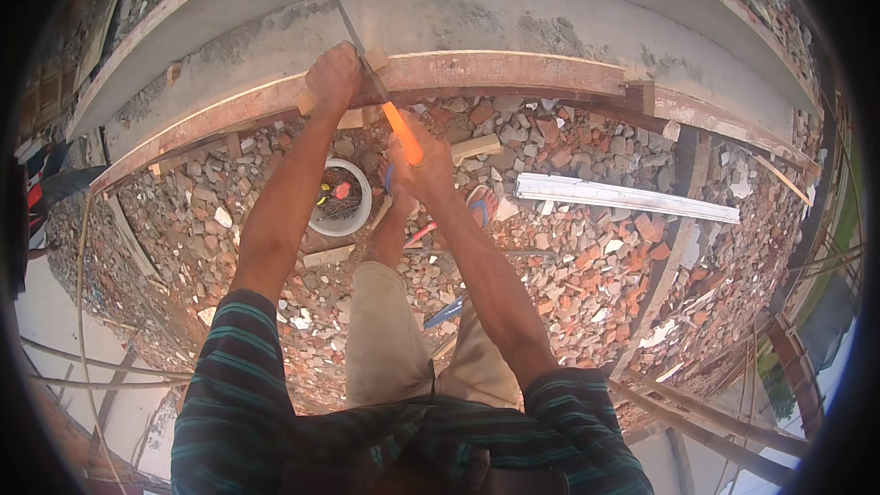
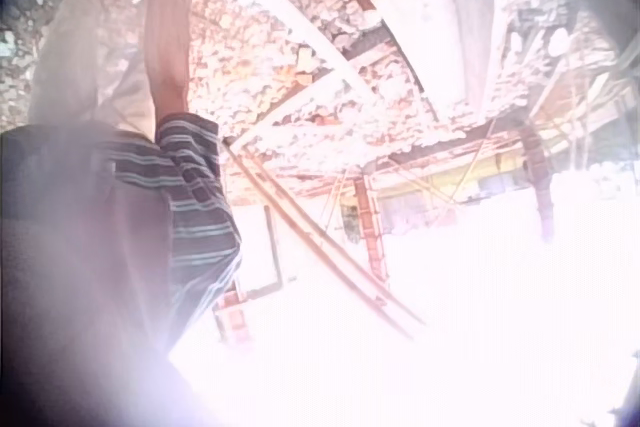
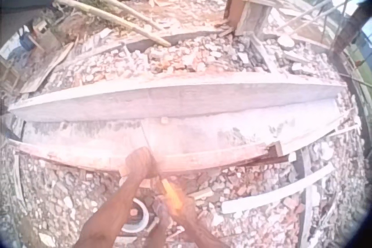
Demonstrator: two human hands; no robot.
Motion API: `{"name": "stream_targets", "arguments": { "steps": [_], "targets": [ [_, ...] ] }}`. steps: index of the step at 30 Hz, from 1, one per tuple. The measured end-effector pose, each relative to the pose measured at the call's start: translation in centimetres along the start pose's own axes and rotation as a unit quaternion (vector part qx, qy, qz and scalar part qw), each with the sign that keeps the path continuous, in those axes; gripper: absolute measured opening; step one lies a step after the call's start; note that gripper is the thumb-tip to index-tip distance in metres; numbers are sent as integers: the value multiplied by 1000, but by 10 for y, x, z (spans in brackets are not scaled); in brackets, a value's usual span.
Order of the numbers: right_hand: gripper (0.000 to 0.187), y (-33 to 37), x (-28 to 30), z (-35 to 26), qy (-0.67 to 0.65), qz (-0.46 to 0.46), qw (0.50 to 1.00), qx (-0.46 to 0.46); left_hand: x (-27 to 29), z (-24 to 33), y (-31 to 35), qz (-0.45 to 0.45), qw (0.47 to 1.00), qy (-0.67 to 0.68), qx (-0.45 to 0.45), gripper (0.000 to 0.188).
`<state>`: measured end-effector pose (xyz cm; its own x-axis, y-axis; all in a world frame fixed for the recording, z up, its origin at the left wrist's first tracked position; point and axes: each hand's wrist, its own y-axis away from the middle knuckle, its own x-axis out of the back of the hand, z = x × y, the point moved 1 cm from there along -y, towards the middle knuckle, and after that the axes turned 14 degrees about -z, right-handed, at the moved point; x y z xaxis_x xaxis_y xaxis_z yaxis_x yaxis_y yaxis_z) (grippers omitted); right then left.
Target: The person assembles a curved wooden formwork by placing small wooden blocks against a curved beam and securing them with nails. They use a hammer to drive nails and a hand saw to trim a block to fit the curve.
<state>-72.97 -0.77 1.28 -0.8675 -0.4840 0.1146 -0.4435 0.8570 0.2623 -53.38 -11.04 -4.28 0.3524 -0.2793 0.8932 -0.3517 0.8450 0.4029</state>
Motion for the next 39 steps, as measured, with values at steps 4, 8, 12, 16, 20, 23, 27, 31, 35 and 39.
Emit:
{"name": "stream_targets", "arguments": {
  "steps": [4,8,12,16,20,23,27,31,35,39],
  "targets": [
    [39,167,38,-14,141,4,990,-3,1,4,4,-1,1000,24,-19,34],
    [40,105,29,3,36,3,999,-4,-3,-6,-1,29,999,8,-34,37],
    [39,36,12,19,35,-20,999,-25,7,6,1,-3,1000,22,-7,44],
    [37,141,40,1,65,0,997,33,-4,-5,6,-1,997,50,59,48],
    [38,117,36,3,19,12,999,37,4,2,11,-16,999,35,0,50],
    [39,23,19,-4,27,-17,998,-50,4,4,4,-14,1000,25,-11,50],
    [39,101,35,13,2,-40,999,-31,-1,-1,4,-26,998,35,46,49],
    [40,149,55,13,83,-5,995,60,5,-1,10,18,1000,13,8,42],
    [37,39,27,-9,7,-54,993,-100,5,0,5,10,1000,1,-4,42],
    [42,82,24,19,26,-13,999,-20,-5,-1,7,-20,998,26,52,42]
  ]
}}
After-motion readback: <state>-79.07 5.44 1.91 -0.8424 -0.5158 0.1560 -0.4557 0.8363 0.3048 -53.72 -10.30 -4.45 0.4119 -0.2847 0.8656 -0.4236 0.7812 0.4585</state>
